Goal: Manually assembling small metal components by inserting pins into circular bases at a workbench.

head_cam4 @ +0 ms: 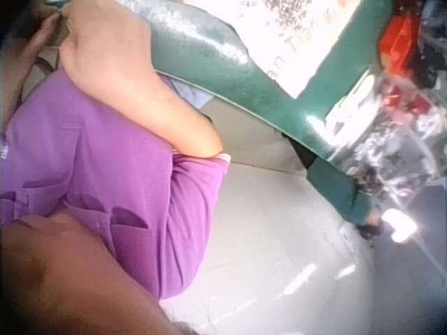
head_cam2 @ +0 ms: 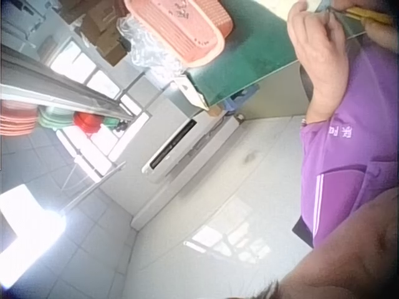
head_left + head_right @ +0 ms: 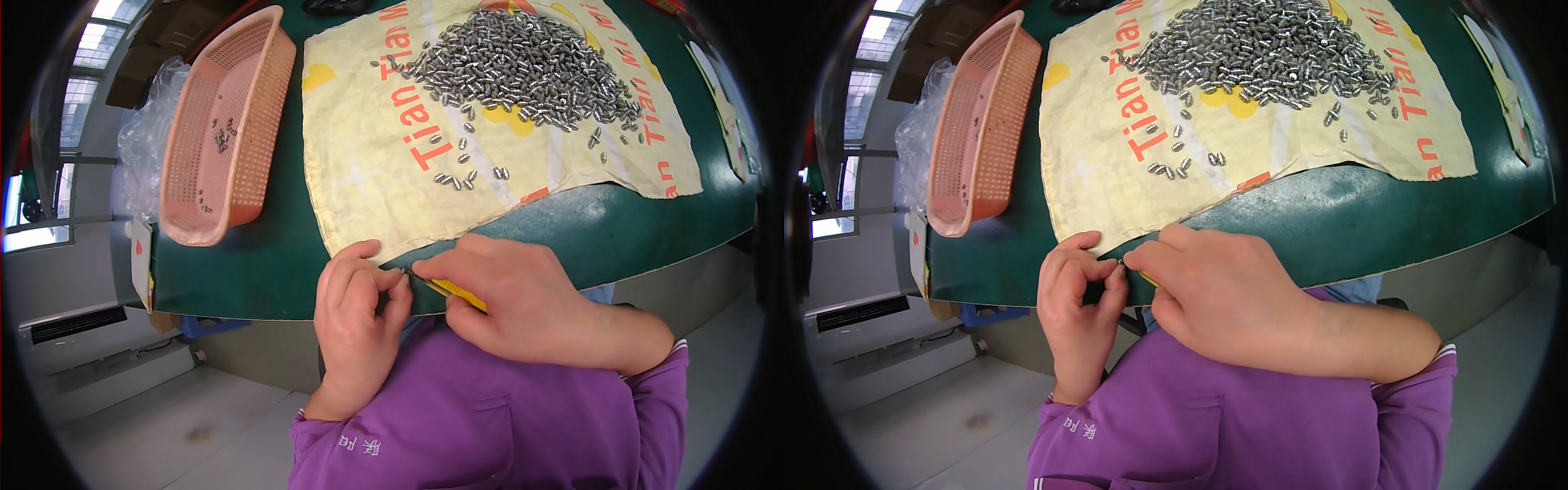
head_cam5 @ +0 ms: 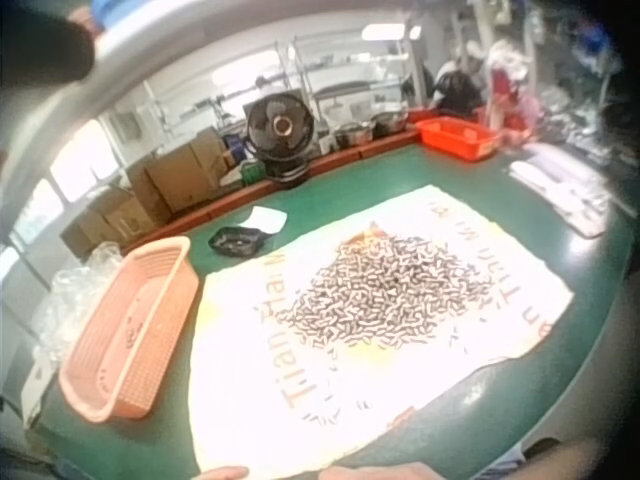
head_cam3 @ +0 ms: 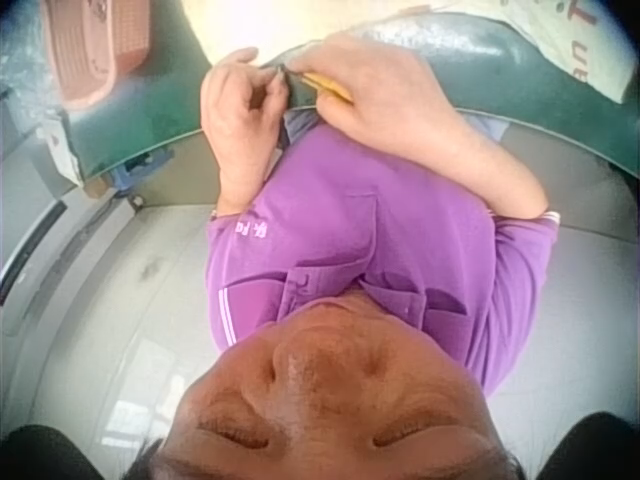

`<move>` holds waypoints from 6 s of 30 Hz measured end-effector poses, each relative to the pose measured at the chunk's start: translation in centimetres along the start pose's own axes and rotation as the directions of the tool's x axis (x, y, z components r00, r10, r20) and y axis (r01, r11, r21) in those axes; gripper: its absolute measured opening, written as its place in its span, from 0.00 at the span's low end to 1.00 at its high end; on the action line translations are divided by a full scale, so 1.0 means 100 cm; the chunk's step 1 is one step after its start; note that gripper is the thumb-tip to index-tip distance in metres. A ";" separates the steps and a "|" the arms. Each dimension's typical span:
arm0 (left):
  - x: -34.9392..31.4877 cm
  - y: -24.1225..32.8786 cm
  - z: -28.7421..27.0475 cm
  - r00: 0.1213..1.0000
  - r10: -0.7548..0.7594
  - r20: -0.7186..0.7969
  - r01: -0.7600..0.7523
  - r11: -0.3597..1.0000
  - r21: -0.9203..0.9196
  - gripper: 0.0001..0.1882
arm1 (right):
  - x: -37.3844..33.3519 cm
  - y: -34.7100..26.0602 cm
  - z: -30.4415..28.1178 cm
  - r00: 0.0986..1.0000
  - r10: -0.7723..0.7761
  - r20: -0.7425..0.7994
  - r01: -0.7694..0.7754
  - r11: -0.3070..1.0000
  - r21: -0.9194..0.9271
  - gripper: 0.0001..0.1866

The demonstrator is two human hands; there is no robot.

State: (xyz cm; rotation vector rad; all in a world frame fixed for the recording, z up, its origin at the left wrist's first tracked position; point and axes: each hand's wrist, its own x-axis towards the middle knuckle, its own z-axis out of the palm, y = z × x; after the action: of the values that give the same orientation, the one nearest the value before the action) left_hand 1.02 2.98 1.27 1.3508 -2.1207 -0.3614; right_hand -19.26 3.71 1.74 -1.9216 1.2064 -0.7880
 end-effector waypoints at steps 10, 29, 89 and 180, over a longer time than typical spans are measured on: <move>0.000 0.001 -0.001 1.000 0.005 0.002 -0.005 1.000 0.024 0.12 | 0.001 -0.004 0.001 1.000 -0.008 0.021 0.010 0.997 -0.070 0.12; -0.001 0.002 0.002 0.999 0.022 -0.023 -0.021 0.999 0.042 0.13 | 0.001 -0.004 0.004 0.999 -0.029 -0.015 0.028 0.997 -0.071 0.09; -0.004 0.005 -0.002 1.000 0.008 0.006 -0.008 0.999 0.041 0.11 | 0.001 0.002 0.004 0.998 -0.069 -0.013 0.069 0.997 -0.026 0.18; 0.111 -0.028 0.040 0.914 0.323 0.246 -0.233 0.913 -0.334 0.14 | 0.045 0.056 -0.067 0.992 -0.106 -0.069 0.085 0.963 -0.256 0.08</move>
State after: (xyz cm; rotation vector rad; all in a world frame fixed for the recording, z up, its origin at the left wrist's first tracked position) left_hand -2.78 -8.46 0.38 0.8417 -2.3464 -0.7701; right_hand -25.60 -3.81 1.34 -2.1867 1.3249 -0.8021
